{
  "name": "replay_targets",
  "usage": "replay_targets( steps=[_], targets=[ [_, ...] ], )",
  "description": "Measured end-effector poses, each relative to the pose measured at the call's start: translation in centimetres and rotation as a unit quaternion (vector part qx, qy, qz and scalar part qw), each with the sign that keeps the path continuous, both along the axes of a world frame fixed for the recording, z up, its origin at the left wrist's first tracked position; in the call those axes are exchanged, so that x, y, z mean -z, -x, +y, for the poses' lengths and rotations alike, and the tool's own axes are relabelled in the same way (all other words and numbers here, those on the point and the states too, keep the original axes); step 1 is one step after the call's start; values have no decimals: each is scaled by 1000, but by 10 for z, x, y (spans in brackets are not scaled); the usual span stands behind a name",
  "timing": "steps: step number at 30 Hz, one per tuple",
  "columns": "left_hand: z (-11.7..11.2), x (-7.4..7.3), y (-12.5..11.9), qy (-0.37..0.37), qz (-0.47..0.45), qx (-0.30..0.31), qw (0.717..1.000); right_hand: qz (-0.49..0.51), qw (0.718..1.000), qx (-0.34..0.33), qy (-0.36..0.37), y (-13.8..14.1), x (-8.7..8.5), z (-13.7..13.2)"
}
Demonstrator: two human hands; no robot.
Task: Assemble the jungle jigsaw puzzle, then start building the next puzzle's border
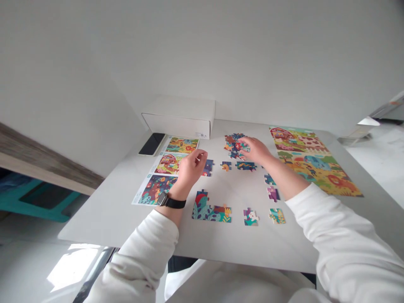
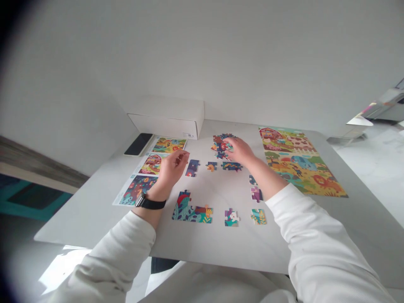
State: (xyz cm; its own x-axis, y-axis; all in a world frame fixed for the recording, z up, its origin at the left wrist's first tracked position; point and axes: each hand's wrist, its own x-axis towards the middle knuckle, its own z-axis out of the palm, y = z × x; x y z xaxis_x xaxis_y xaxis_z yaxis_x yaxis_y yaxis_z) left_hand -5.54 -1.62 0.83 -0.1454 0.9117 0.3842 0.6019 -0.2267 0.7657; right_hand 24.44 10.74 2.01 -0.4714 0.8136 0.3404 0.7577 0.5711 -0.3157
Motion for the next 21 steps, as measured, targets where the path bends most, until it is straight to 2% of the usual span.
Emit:
replay_targets(
  steps=[3,6,10,13,16,21],
  targets=[
    [-1,-3,-3,32,-27,30,999,7,995,-98,-35,-1,-13,-41],
    [-8,-10,-11,97,-63,131,985,-4,987,-155,-43,2,-23,-84],
    [-20,-21,-18,192,-75,253,945,-11,979,-201,-40,6,-25,-129],
    [-26,-24,-18,232,-55,297,925,-13,977,-211,-35,9,-22,-150],
    [-30,-22,-19,244,-33,330,911,-12,976,-212,-40,12,-17,-162],
    [-30,-16,-19,248,-42,339,907,20,980,-191,-53,14,-8,-170]
  ],
)
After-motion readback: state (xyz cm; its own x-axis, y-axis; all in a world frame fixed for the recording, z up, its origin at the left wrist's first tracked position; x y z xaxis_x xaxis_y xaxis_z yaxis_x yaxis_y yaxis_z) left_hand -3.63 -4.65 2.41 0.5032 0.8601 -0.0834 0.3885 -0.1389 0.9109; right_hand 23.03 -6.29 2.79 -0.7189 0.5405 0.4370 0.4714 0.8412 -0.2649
